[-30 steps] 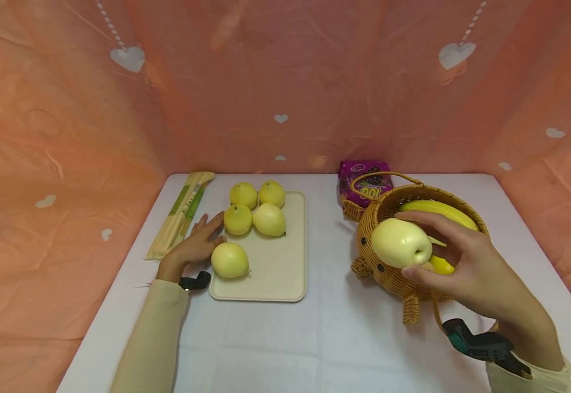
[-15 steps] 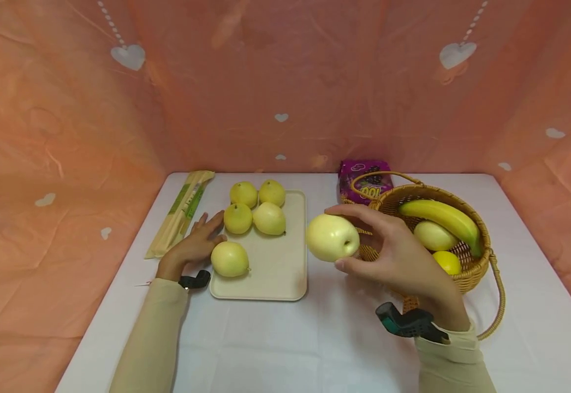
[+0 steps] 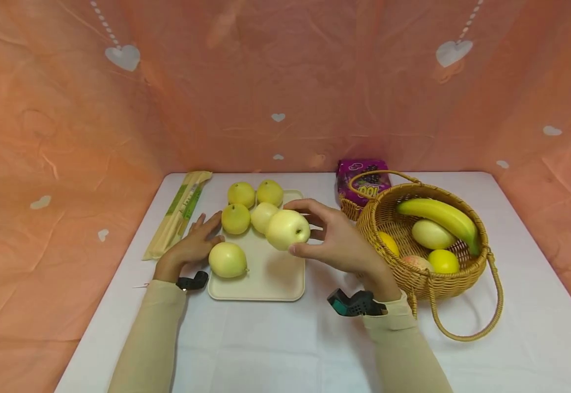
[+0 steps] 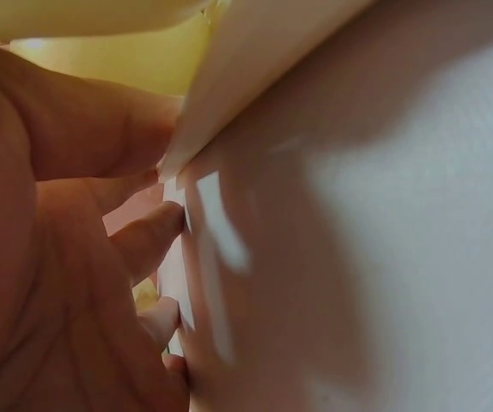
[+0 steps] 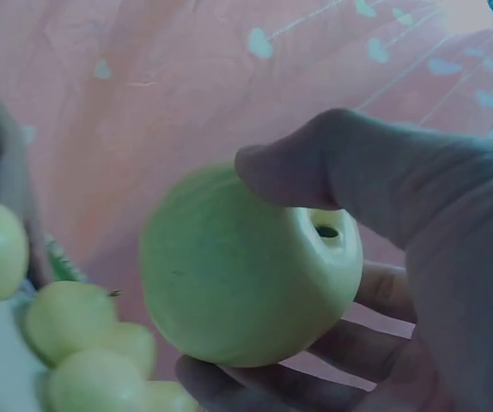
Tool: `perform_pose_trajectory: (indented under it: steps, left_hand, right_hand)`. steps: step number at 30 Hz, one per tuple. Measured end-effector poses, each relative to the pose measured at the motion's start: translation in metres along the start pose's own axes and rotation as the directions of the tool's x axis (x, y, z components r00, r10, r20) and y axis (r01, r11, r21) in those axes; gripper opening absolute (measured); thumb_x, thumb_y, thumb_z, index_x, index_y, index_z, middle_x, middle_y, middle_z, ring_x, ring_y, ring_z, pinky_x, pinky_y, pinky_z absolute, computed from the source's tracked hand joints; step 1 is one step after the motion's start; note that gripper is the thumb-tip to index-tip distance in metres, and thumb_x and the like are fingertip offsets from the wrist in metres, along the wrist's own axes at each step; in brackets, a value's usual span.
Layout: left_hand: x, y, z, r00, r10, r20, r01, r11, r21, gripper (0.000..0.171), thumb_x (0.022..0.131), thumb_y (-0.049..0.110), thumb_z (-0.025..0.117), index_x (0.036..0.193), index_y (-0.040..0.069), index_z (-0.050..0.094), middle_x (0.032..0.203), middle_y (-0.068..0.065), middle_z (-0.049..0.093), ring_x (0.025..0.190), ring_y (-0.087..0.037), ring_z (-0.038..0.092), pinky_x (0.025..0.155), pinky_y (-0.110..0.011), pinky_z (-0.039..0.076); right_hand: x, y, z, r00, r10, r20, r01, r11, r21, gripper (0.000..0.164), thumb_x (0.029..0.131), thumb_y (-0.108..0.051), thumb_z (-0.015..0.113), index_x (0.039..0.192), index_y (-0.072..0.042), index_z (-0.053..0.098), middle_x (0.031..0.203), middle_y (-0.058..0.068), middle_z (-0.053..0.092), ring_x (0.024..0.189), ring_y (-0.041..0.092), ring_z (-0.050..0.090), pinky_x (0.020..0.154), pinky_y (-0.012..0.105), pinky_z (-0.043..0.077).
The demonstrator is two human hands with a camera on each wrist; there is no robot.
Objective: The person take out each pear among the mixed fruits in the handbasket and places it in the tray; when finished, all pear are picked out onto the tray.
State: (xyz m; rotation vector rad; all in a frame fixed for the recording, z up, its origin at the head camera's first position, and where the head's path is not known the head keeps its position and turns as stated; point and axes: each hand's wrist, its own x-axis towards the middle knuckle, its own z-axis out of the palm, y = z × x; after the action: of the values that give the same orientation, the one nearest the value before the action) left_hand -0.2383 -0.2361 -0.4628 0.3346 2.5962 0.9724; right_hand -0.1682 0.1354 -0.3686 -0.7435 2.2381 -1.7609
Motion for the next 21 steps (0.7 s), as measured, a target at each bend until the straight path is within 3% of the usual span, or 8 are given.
perform_pose_trajectory:
  steps: [4, 11, 21]
  left_hand:
    - [-0.001, 0.001, 0.001, 1.000, 0.008, -0.004, -0.008, 1.000, 0.004, 0.071, 0.112, 0.016, 0.050, 0.175, 0.003, 0.018, 0.184, -0.019, 0.012, 0.169, -0.046, -0.016, 0.135, -0.062, -0.016]
    - [-0.002, -0.002, 0.002, 1.000, -0.005, 0.002, 0.005, 1.000, 0.005, 0.072, 0.113, 0.020, 0.049, 0.176, 0.005, 0.017, 0.185, -0.018, 0.011, 0.170, -0.043, -0.017, 0.135, -0.061, -0.016]
    - [-0.004, 0.001, 0.001, 1.000, 0.011, -0.008, -0.011, 1.000, -0.020, 0.074, 0.111, 0.022, 0.051, 0.175, 0.005, 0.018, 0.184, -0.019, 0.012, 0.170, -0.043, -0.017, 0.135, -0.061, -0.017]
  right_hand:
    - [0.013, 0.019, 0.011, 0.999, -0.014, 0.032, 0.014, 1.000, -0.010, 0.064, 0.091, -0.005, 0.087, 0.150, -0.012, 0.061, 0.148, 0.008, 0.065, 0.131, 0.029, 0.067, 0.108, 0.039, 0.061]
    - [0.028, 0.051, 0.036, 0.999, 0.030, 0.039, -0.031, 1.000, 0.002, 0.065, 0.088, -0.003, 0.088, 0.148, -0.007, 0.061, 0.149, 0.014, 0.063, 0.132, 0.034, 0.066, 0.107, 0.044, 0.062]
    - [0.037, 0.080, 0.058, 0.999, 0.031, 0.008, -0.030, 0.996, -0.087, 0.066, 0.087, -0.006, 0.090, 0.146, -0.006, 0.062, 0.146, 0.015, 0.067, 0.135, 0.039, 0.066, 0.100, 0.034, 0.065]
